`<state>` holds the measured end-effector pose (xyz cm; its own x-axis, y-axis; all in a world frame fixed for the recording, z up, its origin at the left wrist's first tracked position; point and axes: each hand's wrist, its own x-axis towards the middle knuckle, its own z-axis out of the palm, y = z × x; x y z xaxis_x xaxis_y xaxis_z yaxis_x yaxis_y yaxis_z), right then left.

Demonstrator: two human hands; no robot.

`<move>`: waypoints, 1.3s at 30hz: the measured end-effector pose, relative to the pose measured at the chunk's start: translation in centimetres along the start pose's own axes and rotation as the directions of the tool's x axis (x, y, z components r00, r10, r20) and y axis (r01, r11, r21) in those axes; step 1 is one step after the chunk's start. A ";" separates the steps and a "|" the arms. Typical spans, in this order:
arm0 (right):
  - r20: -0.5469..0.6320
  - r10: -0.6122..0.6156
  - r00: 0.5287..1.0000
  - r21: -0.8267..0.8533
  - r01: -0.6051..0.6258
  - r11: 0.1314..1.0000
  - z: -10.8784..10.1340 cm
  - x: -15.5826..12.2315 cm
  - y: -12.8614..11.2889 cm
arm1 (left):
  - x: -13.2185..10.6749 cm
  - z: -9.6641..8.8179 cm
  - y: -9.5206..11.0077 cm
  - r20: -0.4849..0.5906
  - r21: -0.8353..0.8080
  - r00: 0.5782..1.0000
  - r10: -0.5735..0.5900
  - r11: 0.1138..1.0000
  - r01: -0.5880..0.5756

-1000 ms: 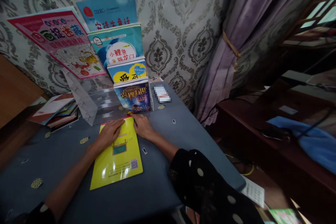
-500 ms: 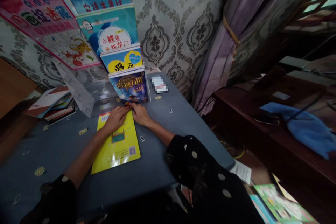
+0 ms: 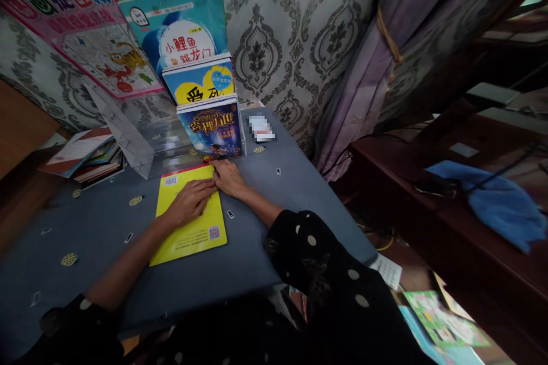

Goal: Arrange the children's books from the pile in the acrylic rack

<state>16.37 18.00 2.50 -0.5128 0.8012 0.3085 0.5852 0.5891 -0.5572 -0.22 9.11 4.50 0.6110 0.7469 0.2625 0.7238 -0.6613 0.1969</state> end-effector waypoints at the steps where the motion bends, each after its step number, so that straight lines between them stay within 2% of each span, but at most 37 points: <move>1: 0.004 -0.003 1.000 0.000 0.003 1.000 0.0 0.0 0.0 | -0.5 -0.2 0.7 0.011 -0.021 1.000 0.013 1.000 -0.013; 7: 0.010 0.004 1.000 0.003 -0.004 1.000 -0.2 -0.3 -0.1 | -3.5 -1.1 5.1 0.112 -0.112 0.988 0.104 0.989 -0.092; 12: 0.013 -0.008 1.000 -0.001 0.008 1.000 -0.3 -0.3 -0.2 | -4.8 -1.4 6.7 0.127 -0.163 0.982 0.138 0.980 -0.117; 20: 0.010 -0.033 0.999 -0.050 0.033 0.998 -0.2 -0.4 -0.5 | -4.7 -1.6 6.8 0.105 -0.186 0.986 0.126 0.977 -0.105; 28: 0.040 -0.083 0.996 -0.214 0.090 0.973 -0.1 -0.9 -1.5 | -4.8 -1.3 6.8 0.096 -0.200 0.989 0.116 0.975 -0.095; 32: 0.028 -0.109 0.994 -0.255 0.113 0.960 0.4 -1.1 -1.3 | -4.8 -1.3 7.1 0.045 -0.205 0.993 0.112 0.974 -0.100; 36: 0.036 -0.112 0.993 -0.276 0.117 0.954 0.6 -1.1 -1.1 | -4.9 -0.8 6.6 -0.019 -0.145 0.999 0.039 0.989 -0.041; 39: 0.033 -0.123 0.992 -0.262 0.127 0.957 0.6 -1.2 -1.0 | -5.2 -0.4 4.5 -0.050 -0.048 0.995 -0.081 0.996 0.079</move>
<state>16.04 16.37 2.27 -0.6012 0.7189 0.3488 0.6592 0.6930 -0.2919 -0.24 2.23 4.44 0.5334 0.7935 0.2928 0.7534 -0.6031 0.2620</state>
